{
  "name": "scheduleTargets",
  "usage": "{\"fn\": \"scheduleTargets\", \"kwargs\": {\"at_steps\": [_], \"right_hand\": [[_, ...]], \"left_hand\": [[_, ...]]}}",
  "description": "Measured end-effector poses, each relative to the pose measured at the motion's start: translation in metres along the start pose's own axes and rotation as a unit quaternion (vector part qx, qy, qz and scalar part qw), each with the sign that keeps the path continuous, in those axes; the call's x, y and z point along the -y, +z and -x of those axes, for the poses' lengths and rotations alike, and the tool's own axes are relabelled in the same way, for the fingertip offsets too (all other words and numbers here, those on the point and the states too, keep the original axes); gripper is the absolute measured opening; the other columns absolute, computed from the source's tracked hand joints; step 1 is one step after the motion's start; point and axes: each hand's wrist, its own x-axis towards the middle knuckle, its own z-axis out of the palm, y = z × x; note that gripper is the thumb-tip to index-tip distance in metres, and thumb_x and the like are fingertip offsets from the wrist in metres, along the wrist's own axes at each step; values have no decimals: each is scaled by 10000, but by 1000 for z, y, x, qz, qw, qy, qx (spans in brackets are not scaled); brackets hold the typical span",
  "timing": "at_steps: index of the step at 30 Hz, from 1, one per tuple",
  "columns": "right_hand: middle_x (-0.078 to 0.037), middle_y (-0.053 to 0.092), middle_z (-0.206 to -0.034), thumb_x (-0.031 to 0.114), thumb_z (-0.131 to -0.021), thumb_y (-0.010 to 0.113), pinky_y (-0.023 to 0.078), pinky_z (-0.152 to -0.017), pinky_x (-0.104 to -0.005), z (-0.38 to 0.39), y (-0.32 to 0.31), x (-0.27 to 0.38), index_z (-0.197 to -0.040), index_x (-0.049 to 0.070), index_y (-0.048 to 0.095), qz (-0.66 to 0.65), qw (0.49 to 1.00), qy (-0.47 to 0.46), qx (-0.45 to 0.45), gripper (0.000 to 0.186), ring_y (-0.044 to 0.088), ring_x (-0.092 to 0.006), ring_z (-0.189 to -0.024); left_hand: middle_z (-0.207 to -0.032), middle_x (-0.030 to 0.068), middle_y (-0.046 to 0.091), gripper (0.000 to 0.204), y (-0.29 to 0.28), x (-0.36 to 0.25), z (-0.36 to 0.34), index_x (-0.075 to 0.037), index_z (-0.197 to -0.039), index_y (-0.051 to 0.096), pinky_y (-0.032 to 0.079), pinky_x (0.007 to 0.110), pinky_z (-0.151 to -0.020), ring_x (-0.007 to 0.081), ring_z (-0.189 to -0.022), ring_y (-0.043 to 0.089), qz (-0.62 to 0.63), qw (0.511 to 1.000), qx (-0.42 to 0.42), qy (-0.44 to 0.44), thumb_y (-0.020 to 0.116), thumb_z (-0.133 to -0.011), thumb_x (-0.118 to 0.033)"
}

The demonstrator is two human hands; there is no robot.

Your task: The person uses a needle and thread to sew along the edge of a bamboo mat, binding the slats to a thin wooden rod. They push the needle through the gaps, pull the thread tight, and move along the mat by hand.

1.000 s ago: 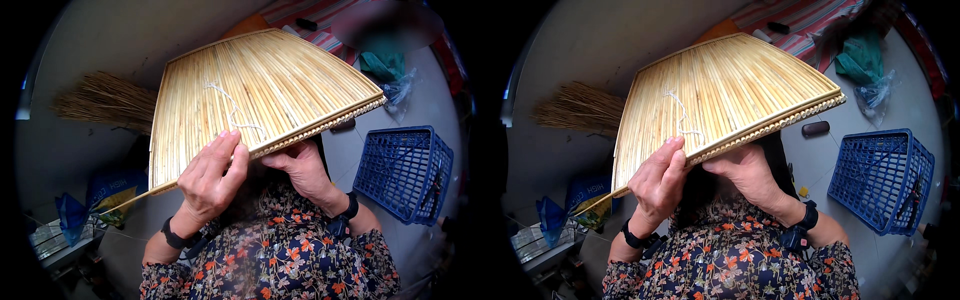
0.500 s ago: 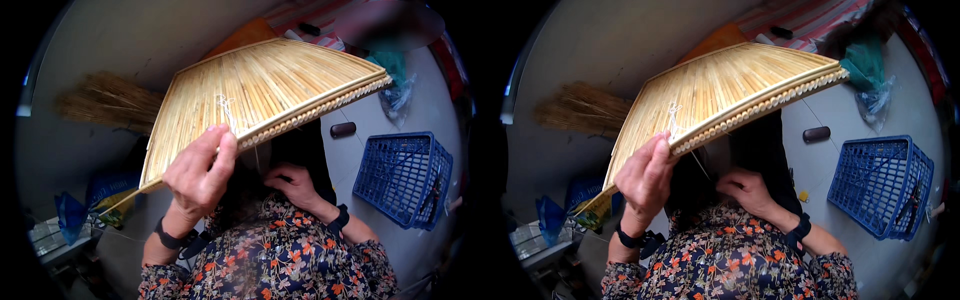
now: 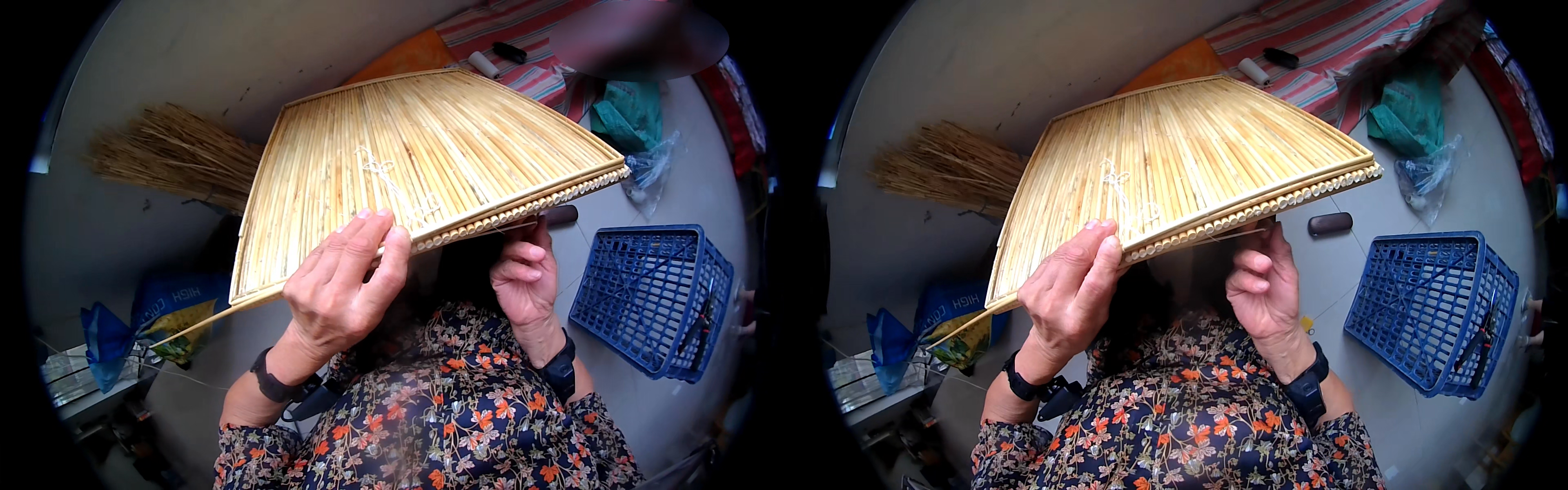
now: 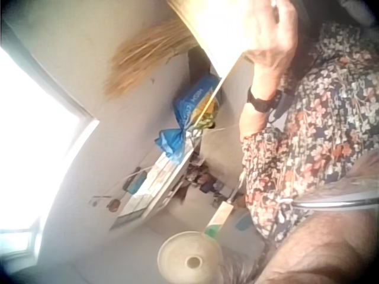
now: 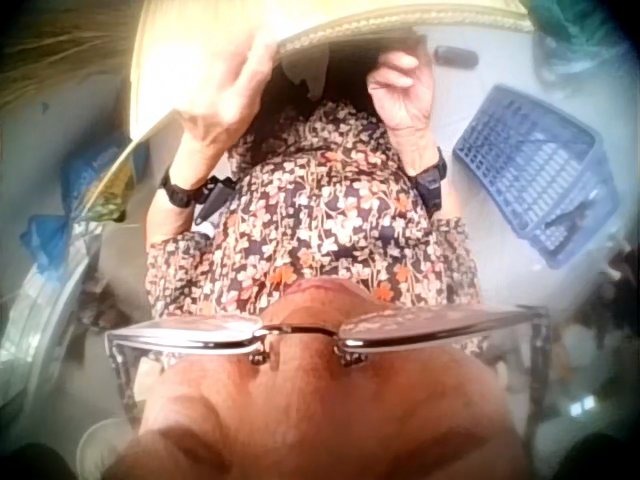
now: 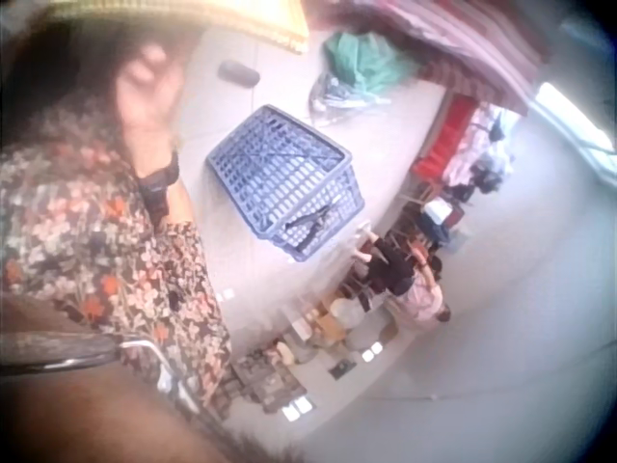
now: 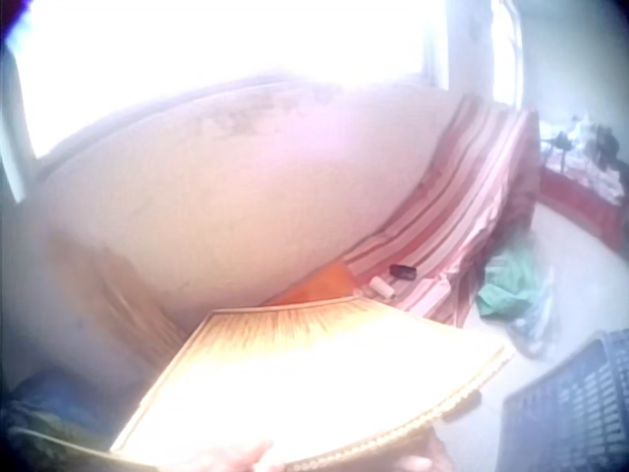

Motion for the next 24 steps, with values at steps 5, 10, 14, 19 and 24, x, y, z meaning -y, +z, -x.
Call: {"fn": "scheduleTargets", "kwargs": {"at_steps": [5,10,14,19,24], "right_hand": [[-6,648,-926,337,-1141,597,512,-479,-234,2,-15,7,-1201,134,705,23,997,61,45,237,585,-124,-652],[27,495,-791,281,-1150,591,390,-425,-188,8,-79,123,-1006,148,624,97,985,-6,-142,199,469,-74,-620],[25,426,-748,-4,-1080,562,608,-928,-302,28,-158,284,-1095,78,505,275,856,-353,-261,102,402,-102,-552],[-51,579,-822,199,-1137,599,683,-830,-470,36,-150,321,-1043,36,561,441,663,-497,-347,192,543,-148,-612],[-111,720,-855,187,-1117,559,626,-577,-366,0,-23,83,-1055,40,597,677,709,-157,-116,164,715,-209,-645]], "left_hand": [[-1128,152,798,208,2,-2,3,-104,-1138,746,677,370,-821,301,-999,815,-9,1000,3,-2,760,-931,-108],[-1118,146,800,199,1,-2,6,-112,-1128,744,678,366,-813,296,-999,815,-6,1000,1,-7,764,-930,-117],[-1112,141,804,189,2,-4,8,-126,-1118,747,680,363,-809,290,-1003,815,4,1000,-6,-16,776,-933,-140],[-1115,137,807,163,-1,-1,7,-136,-1093,746,681,363,-815,285,-1013,814,7,1000,-6,-15,783,-936,-160],[-1123,143,807,172,-1,0,13,-122,-1110,735,680,370,-823,293,-1025,812,4,1000,2,-19,774,-947,-161]]}}
